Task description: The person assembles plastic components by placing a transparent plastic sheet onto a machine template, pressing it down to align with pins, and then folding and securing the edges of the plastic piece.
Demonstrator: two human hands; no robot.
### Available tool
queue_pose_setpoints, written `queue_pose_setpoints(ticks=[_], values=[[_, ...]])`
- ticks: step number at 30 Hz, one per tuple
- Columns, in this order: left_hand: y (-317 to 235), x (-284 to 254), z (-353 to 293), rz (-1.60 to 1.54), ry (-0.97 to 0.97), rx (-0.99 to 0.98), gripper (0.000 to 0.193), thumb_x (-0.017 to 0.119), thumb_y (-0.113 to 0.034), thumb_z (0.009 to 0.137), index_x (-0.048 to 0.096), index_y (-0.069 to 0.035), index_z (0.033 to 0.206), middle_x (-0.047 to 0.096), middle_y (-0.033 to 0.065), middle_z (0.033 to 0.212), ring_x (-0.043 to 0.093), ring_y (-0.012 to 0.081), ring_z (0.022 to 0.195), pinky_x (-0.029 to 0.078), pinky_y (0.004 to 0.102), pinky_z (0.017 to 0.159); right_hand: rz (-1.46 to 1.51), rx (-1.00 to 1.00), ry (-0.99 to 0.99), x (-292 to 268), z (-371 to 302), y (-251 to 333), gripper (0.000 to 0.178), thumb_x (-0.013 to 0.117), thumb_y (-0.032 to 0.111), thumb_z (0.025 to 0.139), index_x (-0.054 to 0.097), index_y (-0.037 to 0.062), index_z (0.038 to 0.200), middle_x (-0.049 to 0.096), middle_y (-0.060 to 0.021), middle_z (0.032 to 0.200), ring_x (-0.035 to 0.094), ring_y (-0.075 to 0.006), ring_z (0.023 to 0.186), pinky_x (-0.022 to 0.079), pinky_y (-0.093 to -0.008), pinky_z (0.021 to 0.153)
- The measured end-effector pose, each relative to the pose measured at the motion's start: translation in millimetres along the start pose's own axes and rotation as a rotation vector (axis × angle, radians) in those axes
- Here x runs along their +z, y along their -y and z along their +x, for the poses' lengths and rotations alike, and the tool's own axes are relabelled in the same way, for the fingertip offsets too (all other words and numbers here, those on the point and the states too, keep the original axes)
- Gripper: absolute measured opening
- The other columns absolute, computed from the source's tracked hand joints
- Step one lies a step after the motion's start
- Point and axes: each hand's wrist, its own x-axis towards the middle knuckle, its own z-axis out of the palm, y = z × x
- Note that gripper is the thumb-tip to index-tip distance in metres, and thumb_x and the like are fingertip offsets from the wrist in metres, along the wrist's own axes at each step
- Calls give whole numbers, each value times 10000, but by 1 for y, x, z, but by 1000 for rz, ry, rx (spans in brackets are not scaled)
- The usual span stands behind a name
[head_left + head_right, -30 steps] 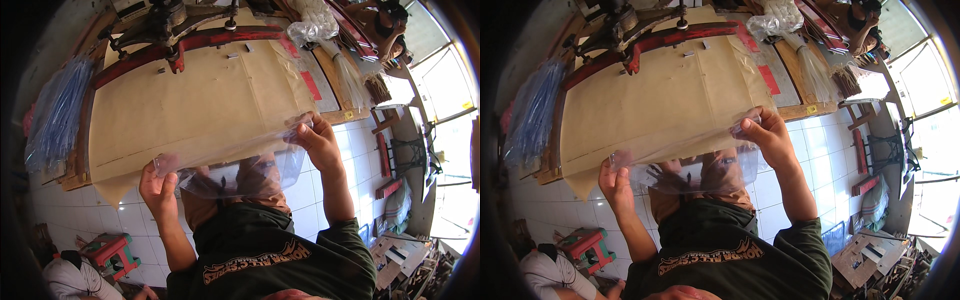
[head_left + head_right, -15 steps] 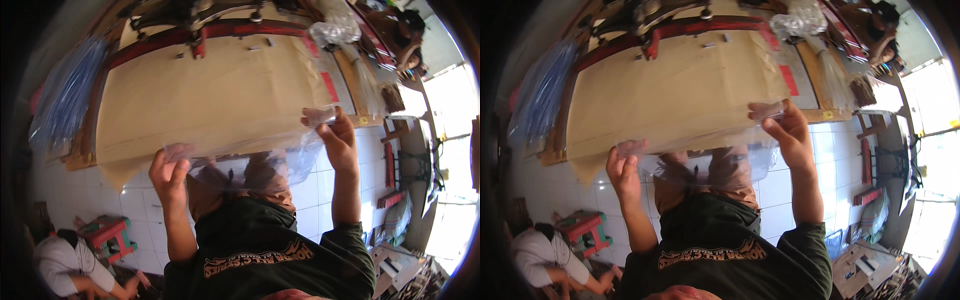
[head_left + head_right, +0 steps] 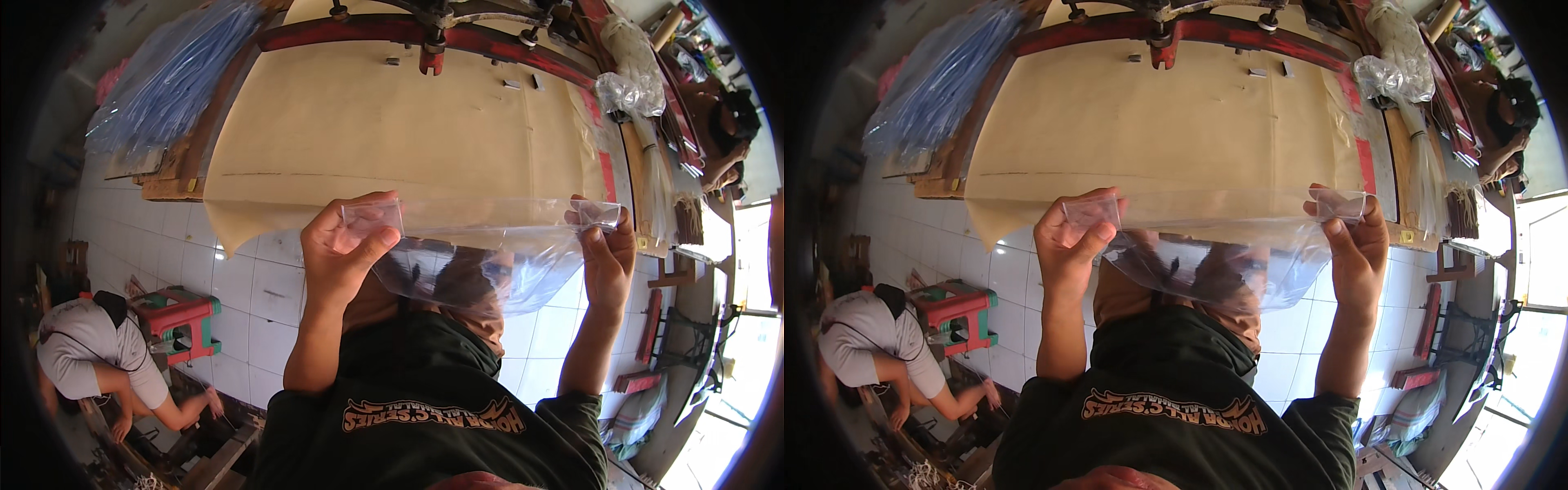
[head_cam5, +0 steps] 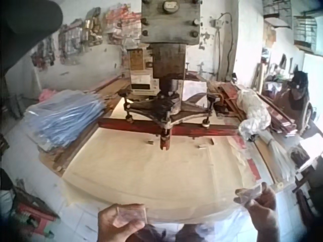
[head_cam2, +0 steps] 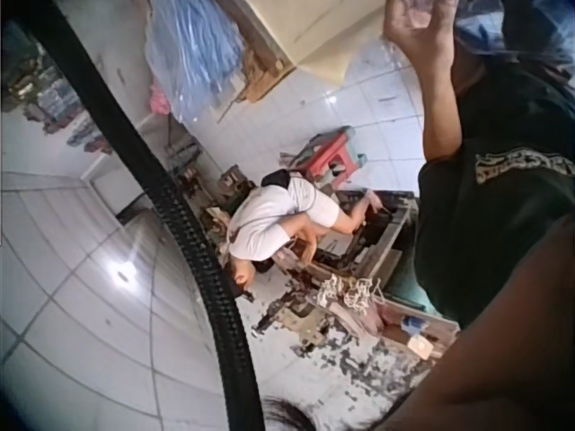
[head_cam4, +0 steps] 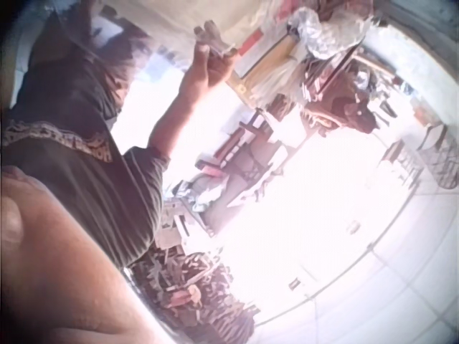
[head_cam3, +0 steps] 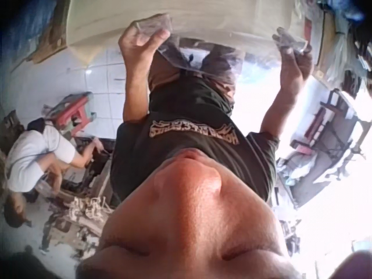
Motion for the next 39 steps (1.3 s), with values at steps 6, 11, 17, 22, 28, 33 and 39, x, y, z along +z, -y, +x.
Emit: queue_pose_setpoints(ticks=[6, 11, 17, 22, 28, 33, 39], values=[[0, 3, 0, -124, 18, -25, 294, 706, 44, 846, 521, 1, 1070, 657, 235, 1095, 646, 280, 1095, 534, 445, 974, 59, 33, 6, 3, 1, -1, 261, 657, 28, 894, 543, 57, 1127, 628, -261, 1215, 676, -297, 1040, 514, -415, 960], [-12, -1, 1, -152, 65, -172, 342, 696, -14, 879, 499, -9, 1159, 650, 271, 1111, 639, 285, 1116, 521, 412, 975, 105, 65, 53, 3, 4, 2, 272, 647, -2, 894, 547, 79, 1134, 605, -267, 1255, 677, -304, 1049, 523, -411, 956], [-15, -11, 6, 50, 119, -196, 333, 685, -67, 908, 568, 24, 1206, 662, 223, 1157, 641, 260, 1124, 503, 348, 956, 128, 116, 50, 4, 8, 7, 303, 655, -17, 885, 563, 83, 1155, 617, -253, 1244, 656, -312, 1103, 511, -418, 983], [-17, -18, 8, 54, 158, -191, 306, 673, -51, 912, 595, 56, 1188, 679, 208, 1123, 659, 252, 1084, 516, 339, 933, 63, 113, 69, 3, 10, 10, 267, 651, -31, 878, 577, 36, 1126, 643, -239, 1200, 653, -319, 1107, 503, -427, 994], [-17, -14, 10, 22, 89, -225, 280, 636, 5, 896, 586, 92, 1157, 694, 225, 994, 694, 276, 972, 573, 437, 911, 51, 83, -2, 9, 9, 7, 253, 618, -47, 875, 569, 2, 1118, 684, -220, 1098, 686, -308, 1015, 523, -418, 954], [-20, -7, 12, 7, -6, -109, 240, 648, 5, 892, 617, 87, 1115, 695, 209, 967, 701, 278, 924, 596, 428, 847, 104, 59, -29, 17, 10, 4, 352, 606, -44, 869, 513, -11, 1206, 704, -200, 1028, 694, -288, 975, 528, -406, 927], [-20, -1, 25, 143, -23, 3, 216, 652, 2, 900, 642, 59, 1108, 676, 148, 1002, 684, 260, 947, 597, 387, 797, -96, 53, -46, 19, 18, 13, 603, 604, -27, 814, 424, -81, 1387, 714, -189, 1033, 666, -234, 1029, 465, -337, 966]])
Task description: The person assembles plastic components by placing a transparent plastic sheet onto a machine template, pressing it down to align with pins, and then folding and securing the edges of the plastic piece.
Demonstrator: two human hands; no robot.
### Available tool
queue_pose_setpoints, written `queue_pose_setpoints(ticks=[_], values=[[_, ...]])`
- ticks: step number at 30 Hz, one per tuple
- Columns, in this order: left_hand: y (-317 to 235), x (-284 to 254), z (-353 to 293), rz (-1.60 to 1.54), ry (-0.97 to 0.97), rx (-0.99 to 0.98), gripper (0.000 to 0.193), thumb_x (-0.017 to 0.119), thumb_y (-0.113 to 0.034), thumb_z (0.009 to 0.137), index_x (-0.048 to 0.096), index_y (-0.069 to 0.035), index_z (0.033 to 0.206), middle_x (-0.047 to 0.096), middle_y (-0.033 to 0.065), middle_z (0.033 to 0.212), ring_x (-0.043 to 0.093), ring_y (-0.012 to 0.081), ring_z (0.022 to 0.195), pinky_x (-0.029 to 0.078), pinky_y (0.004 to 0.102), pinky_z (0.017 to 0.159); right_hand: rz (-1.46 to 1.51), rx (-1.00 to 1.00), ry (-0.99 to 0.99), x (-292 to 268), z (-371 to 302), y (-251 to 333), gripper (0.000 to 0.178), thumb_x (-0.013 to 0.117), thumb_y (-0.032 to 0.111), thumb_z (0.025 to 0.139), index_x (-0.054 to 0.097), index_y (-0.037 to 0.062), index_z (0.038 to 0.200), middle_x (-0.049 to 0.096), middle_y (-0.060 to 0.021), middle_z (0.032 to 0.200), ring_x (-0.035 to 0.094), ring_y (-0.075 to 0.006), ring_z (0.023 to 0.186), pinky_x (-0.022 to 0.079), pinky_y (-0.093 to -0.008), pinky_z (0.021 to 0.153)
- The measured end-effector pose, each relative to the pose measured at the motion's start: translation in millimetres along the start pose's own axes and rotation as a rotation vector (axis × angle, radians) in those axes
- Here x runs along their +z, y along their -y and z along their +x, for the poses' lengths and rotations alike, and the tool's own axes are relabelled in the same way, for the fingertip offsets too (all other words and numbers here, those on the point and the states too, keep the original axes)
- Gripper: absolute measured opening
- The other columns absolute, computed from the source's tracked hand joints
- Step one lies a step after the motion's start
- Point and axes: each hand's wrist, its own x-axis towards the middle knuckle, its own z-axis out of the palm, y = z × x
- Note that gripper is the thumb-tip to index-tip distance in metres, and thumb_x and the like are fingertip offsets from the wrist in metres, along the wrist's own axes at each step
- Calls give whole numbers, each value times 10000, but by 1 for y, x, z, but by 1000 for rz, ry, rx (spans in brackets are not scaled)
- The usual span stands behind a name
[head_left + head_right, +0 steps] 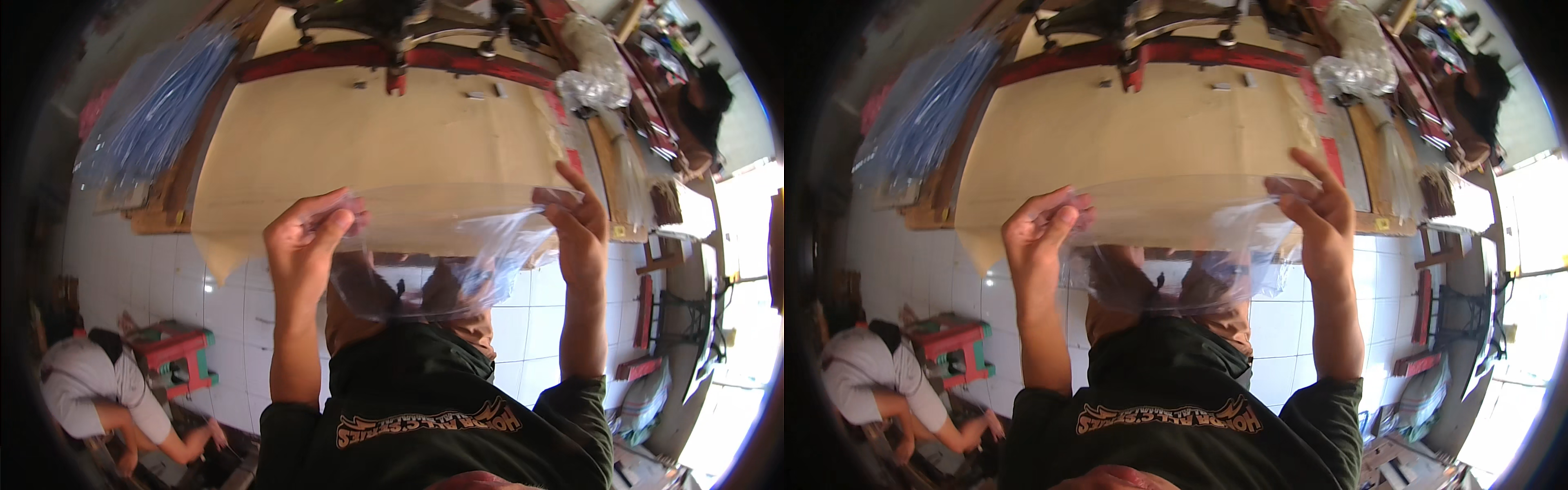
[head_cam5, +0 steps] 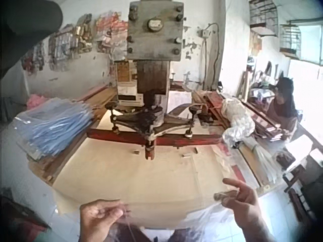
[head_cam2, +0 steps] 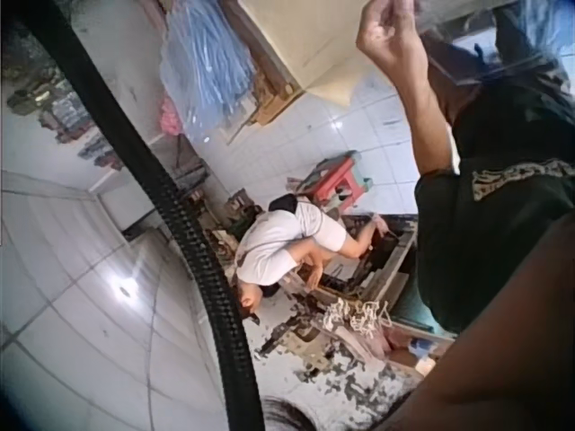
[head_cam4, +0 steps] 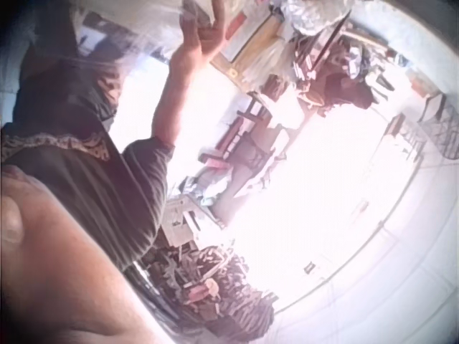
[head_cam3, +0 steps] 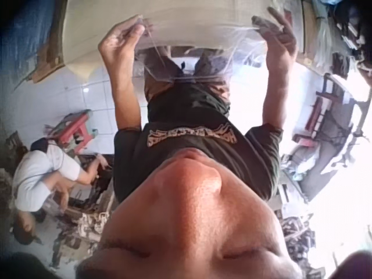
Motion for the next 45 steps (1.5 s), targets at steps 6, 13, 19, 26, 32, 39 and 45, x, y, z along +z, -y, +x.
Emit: queue_pose_setpoints(ticks=[6, 13, 19, 26, 32, 39, 45], values=[[-5, -3, 7, 43, -4, 66, 245, 646, -15, 916, 630, 53, 1151, 676, 133, 1002, 666, 232, 972, 581, 395, 878, -86, 60, 188, -3, 16, 23, 432, 640, 14, 859, 555, -76, 1273, 694, -150, 1093, 649, -196, 1049, 478, -307, 954], [-10, -3, 9, 71, 6, 46, 258, 665, -32, 911, 635, 53, 1153, 681, 118, 971, 669, 214, 941, 574, 377, 870, -71, 103, 283, -15, 14, 32, 331, 648, 10, 889, 591, -77, 1203, 681, -160, 1145, 663, -221, 1046, 498, -345, 968], [-7, -9, 13, -77, 123, -100, 222, 676, -28, 895, 656, 50, 1102, 681, 107, 902, 678, 211, 866, 556, 351, 814, 88, -22, 140, -9, 6, 30, 313, 649, -30, 876, 611, -67, 1184, 707, -162, 1076, 682, -203, 1006, 510, -308, 940], [-31, -8, 18, -27, 175, 189, 195, 674, 4, 885, 676, 49, 1075, 678, 98, 866, 657, 184, 793, 533, 321, 744, 261, -11, 135, -8, 5, 15, 277, 642, -62, 847, 653, -25, 1121, 722, -170, 1013, 690, -232, 982, 518, -339, 914], [-85, -7, 34, 376, 78, 198, 209, 706, -48, 888, 698, 44, 1075, 716, 109, 941, 667, 149, 767, 547, 273, 742, -190, -10, 223, 1, 7, 40, 184, 680, -54, 820, 641, -46, 1000, 714, -124, 957, 684, -152, 877, 540, -265, 811], [-123, 3, 64, 661, 211, 347, 188, 698, -33, 878, 719, 35, 1052, 723, 88, 884, 644, 109, 731, 508, 240, 654, -334, -90, 232, 21, 1, 25, 282, 684, -98, 766, 642, -71, 1043, 707, -116, 830, 697, -146, 770, 561, -273, 703], [-181, 45, 91, 1049, 708, 769, 234, 655, 69, 772, 744, 3, 977, 739, 135, 824, 689, 172, 647, 524, 253, 597, -465, -22, 622, 60, -29, -1, 198, 704, -18, 797, 699, -3, 994, 699, -118, 730, 689, -156, 620, 550, -290, 572]])
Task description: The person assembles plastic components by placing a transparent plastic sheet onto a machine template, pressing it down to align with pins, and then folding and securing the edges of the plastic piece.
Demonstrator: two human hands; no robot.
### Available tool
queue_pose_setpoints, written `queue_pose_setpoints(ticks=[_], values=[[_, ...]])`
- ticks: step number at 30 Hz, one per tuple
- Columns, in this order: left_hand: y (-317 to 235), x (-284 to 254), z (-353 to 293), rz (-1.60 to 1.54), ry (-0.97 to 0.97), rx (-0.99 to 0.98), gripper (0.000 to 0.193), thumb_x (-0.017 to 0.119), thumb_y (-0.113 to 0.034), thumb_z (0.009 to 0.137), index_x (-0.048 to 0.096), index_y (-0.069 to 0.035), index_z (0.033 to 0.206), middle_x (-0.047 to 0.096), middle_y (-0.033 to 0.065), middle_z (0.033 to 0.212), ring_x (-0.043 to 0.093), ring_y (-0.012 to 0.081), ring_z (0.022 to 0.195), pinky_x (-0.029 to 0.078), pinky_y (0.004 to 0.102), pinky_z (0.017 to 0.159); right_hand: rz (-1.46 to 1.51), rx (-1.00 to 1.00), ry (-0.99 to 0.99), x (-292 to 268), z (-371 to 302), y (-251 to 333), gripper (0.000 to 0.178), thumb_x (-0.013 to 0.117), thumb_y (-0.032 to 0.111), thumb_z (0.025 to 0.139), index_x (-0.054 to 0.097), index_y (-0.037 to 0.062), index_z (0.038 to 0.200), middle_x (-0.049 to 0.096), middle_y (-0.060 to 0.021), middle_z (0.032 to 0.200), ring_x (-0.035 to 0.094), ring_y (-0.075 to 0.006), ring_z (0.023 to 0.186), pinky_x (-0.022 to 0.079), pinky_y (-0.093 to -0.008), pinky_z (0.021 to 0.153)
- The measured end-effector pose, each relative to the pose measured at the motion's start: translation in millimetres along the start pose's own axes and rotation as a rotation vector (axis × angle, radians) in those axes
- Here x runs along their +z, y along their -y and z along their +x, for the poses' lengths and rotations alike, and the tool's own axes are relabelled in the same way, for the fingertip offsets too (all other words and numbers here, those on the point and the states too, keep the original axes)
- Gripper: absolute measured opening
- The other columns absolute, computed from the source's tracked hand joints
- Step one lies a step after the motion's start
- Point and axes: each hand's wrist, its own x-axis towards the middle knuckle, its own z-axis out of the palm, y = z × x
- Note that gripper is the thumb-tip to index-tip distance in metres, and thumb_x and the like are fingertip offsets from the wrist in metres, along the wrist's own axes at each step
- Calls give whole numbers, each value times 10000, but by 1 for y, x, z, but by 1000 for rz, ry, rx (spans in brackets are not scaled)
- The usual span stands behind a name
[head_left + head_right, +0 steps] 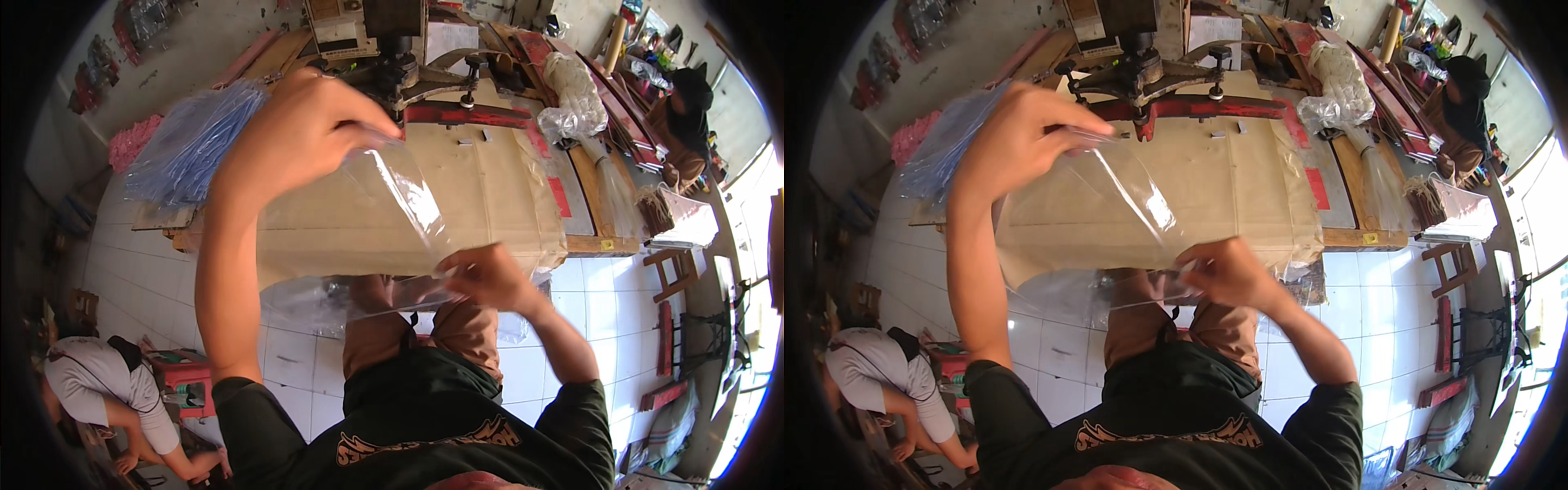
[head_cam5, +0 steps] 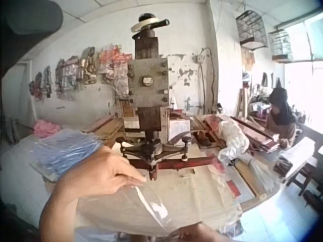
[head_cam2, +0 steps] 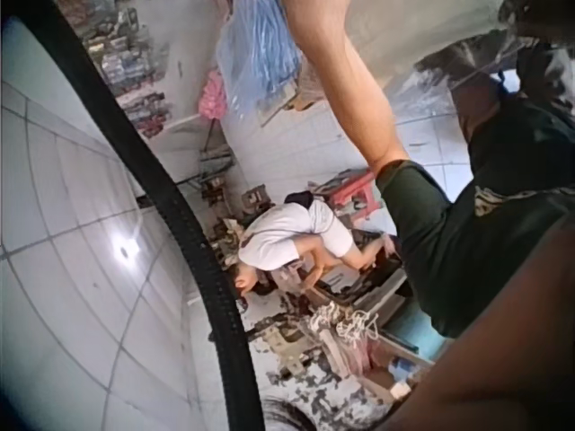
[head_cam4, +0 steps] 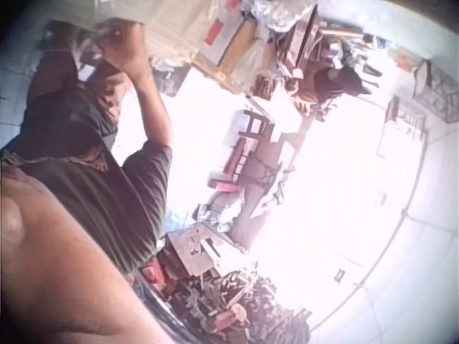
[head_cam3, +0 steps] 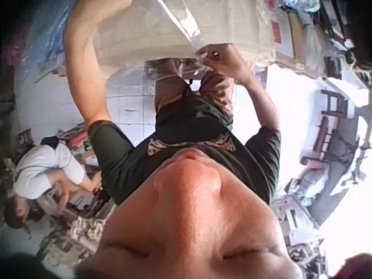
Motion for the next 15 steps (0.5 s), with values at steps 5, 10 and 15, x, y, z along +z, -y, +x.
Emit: queue_pose_setpoints(ticks=[5, 10, 15], values=[[-12, 40, 86, 0, 457, 204, 325, 757, -54, 739, 728, -60, 1063, 712, 167, 917, 699, 270, 802, 554, 363, 684, 782, 171, -6, 104, -4, -12, 219, 636, 23, 933, 632, -95, 1117, 687, -128, 969, 674, -172, 895, 619, -309, 763], [-50, 134, 103, 250, 532, 207, 592, 794, -208, 747, 603, -160, 1305, 650, 109, 1153, 632, 264, 1061, 462, 442, 996, 1388, 199, -296, 173, -6, -2, 118, 612, 50, 952, 665, 12, 1051, 647, -30, 941, 637, -130, 819, 596, -337, 810], [-86, 115, -20, -4, -5, 187, 542, 800, -309, 723, 641, -128, 1209, 664, 48, 1079, 636, 249, 1002, 424, 469, 1038, 1511, 241, -246, 189, -16, 4, 85, 631, 67, 945, 651, 39, 1023, 654, -23, 902, 673, -173, 862, 579, -359, 846]])
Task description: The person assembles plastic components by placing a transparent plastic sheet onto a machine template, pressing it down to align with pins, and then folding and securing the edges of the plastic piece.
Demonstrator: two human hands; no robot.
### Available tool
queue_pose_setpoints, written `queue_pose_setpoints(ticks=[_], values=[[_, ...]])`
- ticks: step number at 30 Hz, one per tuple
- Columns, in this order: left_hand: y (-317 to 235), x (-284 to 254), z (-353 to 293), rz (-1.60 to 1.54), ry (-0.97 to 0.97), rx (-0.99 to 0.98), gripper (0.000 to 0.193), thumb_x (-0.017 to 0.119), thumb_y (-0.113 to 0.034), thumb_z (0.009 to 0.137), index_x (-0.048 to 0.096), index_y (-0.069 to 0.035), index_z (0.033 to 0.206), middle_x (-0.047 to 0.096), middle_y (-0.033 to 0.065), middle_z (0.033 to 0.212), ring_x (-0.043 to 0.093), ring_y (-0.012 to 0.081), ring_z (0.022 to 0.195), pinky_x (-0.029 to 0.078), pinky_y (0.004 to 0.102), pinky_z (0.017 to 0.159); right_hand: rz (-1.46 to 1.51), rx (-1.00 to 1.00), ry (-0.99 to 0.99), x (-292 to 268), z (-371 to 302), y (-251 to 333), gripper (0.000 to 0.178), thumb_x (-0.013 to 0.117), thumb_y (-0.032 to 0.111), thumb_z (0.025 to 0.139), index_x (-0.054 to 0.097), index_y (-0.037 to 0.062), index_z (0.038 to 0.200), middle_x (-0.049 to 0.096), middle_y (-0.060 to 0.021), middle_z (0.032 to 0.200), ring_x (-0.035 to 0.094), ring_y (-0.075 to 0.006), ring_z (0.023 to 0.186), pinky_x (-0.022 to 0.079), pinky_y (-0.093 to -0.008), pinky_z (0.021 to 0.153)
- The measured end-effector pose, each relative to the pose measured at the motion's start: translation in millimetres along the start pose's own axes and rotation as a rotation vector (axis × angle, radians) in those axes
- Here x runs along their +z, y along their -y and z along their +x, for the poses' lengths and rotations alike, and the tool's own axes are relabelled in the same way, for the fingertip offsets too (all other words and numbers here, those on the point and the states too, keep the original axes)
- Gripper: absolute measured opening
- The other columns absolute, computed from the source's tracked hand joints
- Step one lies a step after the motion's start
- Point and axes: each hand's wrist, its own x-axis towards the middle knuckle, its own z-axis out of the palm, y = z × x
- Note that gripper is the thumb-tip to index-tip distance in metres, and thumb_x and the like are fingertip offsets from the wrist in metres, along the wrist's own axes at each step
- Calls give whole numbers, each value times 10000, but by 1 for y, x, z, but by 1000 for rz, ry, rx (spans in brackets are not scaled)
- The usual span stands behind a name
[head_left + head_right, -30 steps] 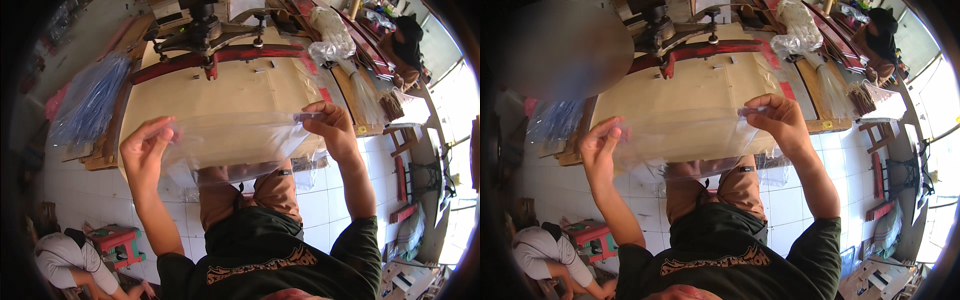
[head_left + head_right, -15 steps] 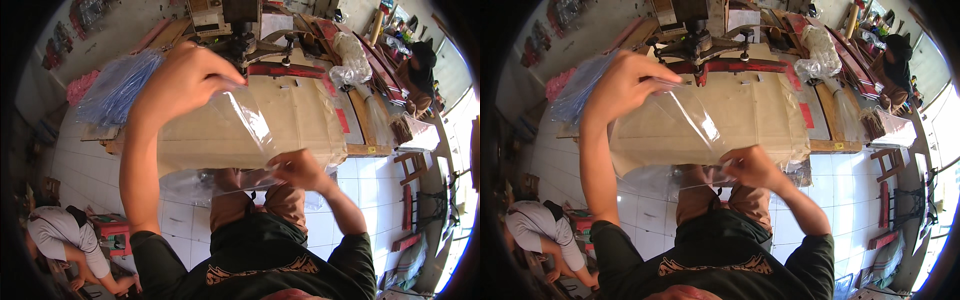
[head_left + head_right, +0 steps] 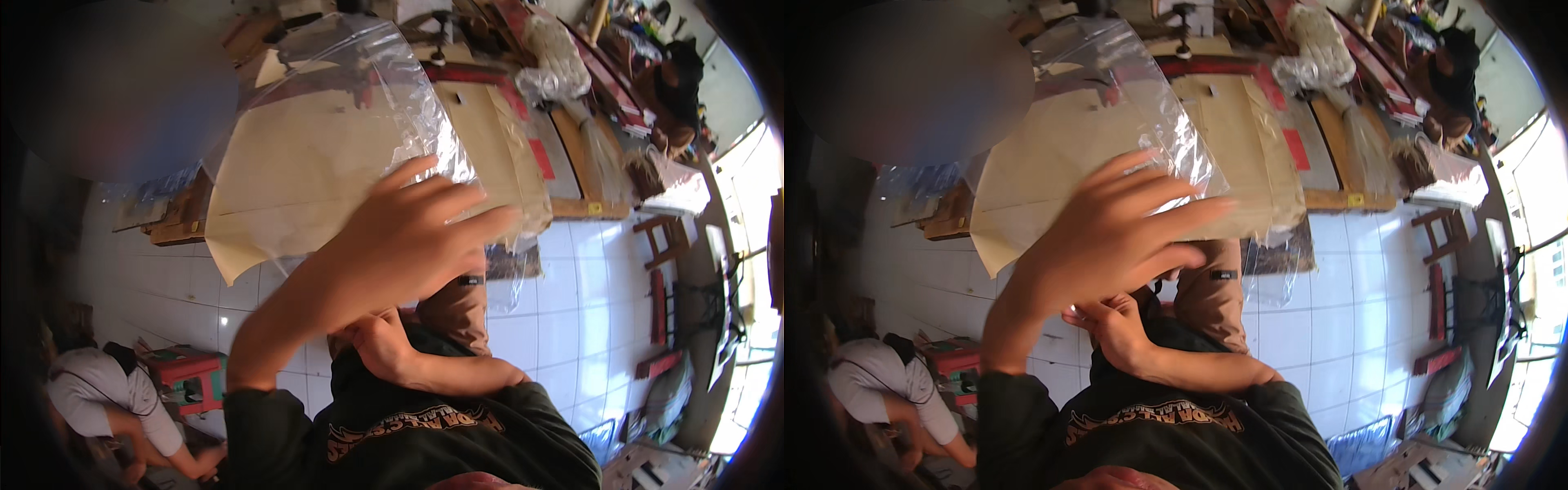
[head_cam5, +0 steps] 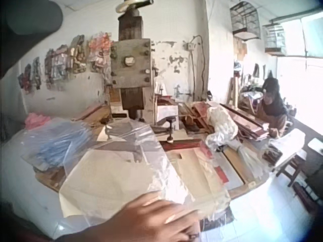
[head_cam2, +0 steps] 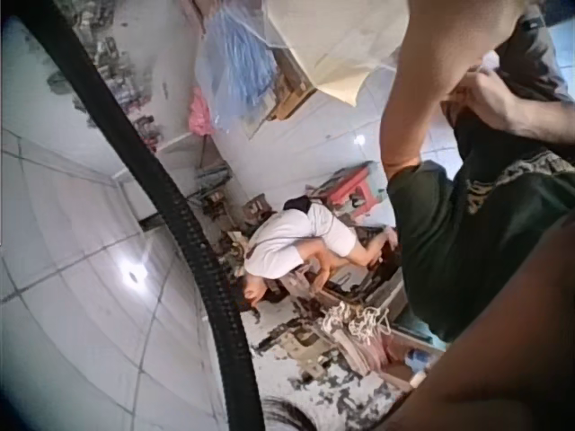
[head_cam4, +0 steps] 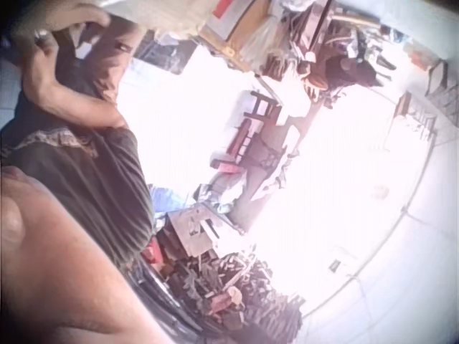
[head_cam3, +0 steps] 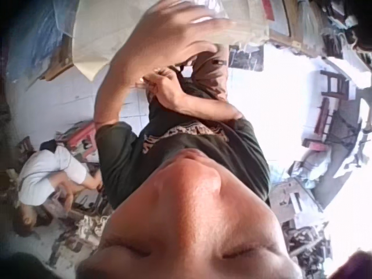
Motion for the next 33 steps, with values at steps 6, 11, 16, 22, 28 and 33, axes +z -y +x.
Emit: queue_pose_setpoints(ticks=[6, 11, 16, 22, 28, 33], values=[[-52, 49, -178, -104, -1042, -1137, 474, 599, -240, 930, 444, 4, 1305, 536, 130, 1144, 482, 200, 1083, 388, 341, 974, 83, 132, -127, 10, -8, -16, 124, 660, 102, 932, 683, 50, 1043, 686, -21, 926, 653, -132, 842, 546, -310, 812], [-78, 87, -238, -1087, -903, -1337, 502, 532, -392, 994, 543, 36, 1258, 599, 114, 1191, 578, 200, 1076, 475, 329, 859, -27, 170, -163, 3, -10, -29, 146, 681, 115, 918, 714, 47, 1043, 695, 1, 913, 607, -81, 823, 486, -253, 763], [-75, 89, -225, -876, -880, -1364, 389, 605, -276, 969, 602, 56, 1171, 658, 101, 1025, 635, 170, 908, 503, 274, 757, -80, 162, -163, -8, -13, -40, 170, 670, 104, 919, 715, 35, 1068, 703, 1, 933, 608, -79, 845, 480, -248, 786], [-64, 86, -226, -955, -956, -1445, 245, 663, -154, 926, 678, 68, 1027, 681, 76, 881, 641, 146, 801, 519, 267, 746, -377, 165, 64, -26, -12, -4, 300, 654, 77, 887, 633, -8, 1175, 676, -55, 1047, 614, -160, 1011, 479, -284, 907], [-67, 78, -241, -910, -832, -1456, 241, 689, -146, 909, 678, 53, 1045, 687, 76, 895, 658, 148, 759, 554, 295, 681, -84, -60, 205, -117, -21, 96, 637, 589, 445, 882, 511, 1, 1331, 461, -232, 1427, 423, -390, 1339, 332, -526, 1106], [-61, 71, -247, -968, -753, -1455, 226, 692, -140, 902, 689, 51, 1022, 685, 70, 832, 648, 140, 706, 547, 294, 658, -671, 148, -9, -98, -26, 166, 681, 586, 449, 932, 446, -74, 1346, 618, -257, 1201, 668, -362, 1024, 571, -456, 859]])
